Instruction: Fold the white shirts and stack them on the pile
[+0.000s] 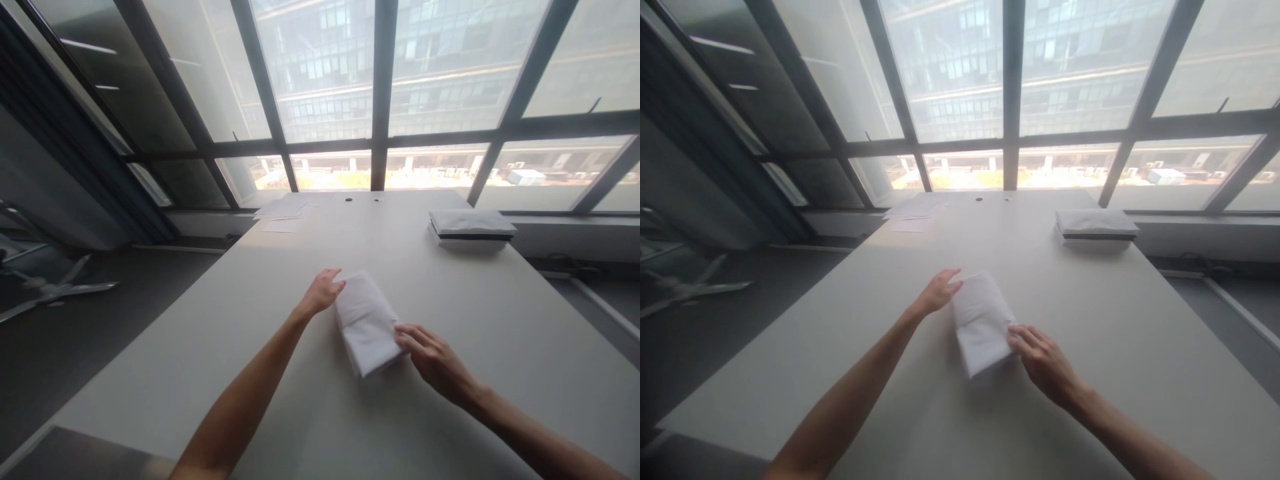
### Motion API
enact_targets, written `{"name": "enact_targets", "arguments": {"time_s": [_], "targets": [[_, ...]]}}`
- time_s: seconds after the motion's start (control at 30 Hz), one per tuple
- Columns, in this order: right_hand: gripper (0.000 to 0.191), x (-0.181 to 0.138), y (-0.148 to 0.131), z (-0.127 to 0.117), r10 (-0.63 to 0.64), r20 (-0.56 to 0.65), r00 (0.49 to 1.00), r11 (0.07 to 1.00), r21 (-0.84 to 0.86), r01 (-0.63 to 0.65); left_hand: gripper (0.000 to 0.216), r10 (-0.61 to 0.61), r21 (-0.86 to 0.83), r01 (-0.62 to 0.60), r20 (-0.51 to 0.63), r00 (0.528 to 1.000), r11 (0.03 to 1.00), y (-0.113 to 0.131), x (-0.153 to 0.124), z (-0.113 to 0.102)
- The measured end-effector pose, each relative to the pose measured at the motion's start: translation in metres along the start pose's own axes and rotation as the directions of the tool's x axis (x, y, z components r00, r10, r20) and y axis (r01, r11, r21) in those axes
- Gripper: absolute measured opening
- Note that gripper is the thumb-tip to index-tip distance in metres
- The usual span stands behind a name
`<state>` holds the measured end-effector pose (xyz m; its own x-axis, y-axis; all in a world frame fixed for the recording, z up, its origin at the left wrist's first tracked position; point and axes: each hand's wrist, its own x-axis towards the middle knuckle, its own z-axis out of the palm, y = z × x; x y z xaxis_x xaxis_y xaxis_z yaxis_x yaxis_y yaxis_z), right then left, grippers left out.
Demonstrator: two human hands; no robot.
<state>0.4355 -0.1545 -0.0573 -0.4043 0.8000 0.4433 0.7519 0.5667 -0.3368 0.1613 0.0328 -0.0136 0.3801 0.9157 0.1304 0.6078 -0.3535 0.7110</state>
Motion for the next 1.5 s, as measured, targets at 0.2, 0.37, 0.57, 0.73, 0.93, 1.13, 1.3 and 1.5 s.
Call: {"name": "enact_targets", "arguments": {"time_s": [0.2,0.37,0.57,0.73,0.93,1.13,1.3,1.5], "targets": [[0.038,-0.004,0.086,-0.027,0.32,-0.046,0.946,0.941,0.132,-0.312,0.037,-0.062,-0.107,0.082,0.178,0.982,0.991,0.012,0.002,0.019],[0.029,-0.002,0.071,-0.048,0.323,-0.119,0.939,0.946,0.035,-0.321,0.042,-0.172,-0.337,0.346,0.451,0.876,0.876,0.01,-0.023,0.018],[0.081,0.031,-0.018,-0.01,0.053,0.124,0.991,0.995,-0.094,-0.042,0.015,-0.138,-0.423,0.223,0.222,0.965,0.878,0.001,-0.023,0.028],[0.061,0.058,-0.027,0.026,0.157,0.101,0.983,0.984,-0.098,-0.147,0.013,-0.101,-0.506,0.133,0.091,0.991,0.852,-0.005,-0.027,0.046],[0.049,0.08,-0.022,0.007,0.513,0.008,0.858,0.833,0.236,-0.5,0.012,-0.123,-0.645,0.16,0.103,0.987,0.747,-0.001,-0.034,0.053],[0.051,0.088,-0.028,0.007,0.527,0.024,0.849,0.827,0.215,-0.52,0.02,-0.183,-0.751,0.354,0.305,0.935,0.557,0.002,-0.022,0.061],[0.047,0.08,-0.026,0.033,0.361,-0.017,0.932,0.932,0.047,-0.36,0.02,-0.235,-0.772,0.436,0.368,0.9,0.462,-0.004,-0.013,0.058],[0.058,0.063,-0.036,0.059,0.184,0.157,0.97,0.97,-0.187,-0.153,0.033,-0.264,-0.754,0.384,0.283,0.922,0.532,0.0,-0.02,0.062]]}}
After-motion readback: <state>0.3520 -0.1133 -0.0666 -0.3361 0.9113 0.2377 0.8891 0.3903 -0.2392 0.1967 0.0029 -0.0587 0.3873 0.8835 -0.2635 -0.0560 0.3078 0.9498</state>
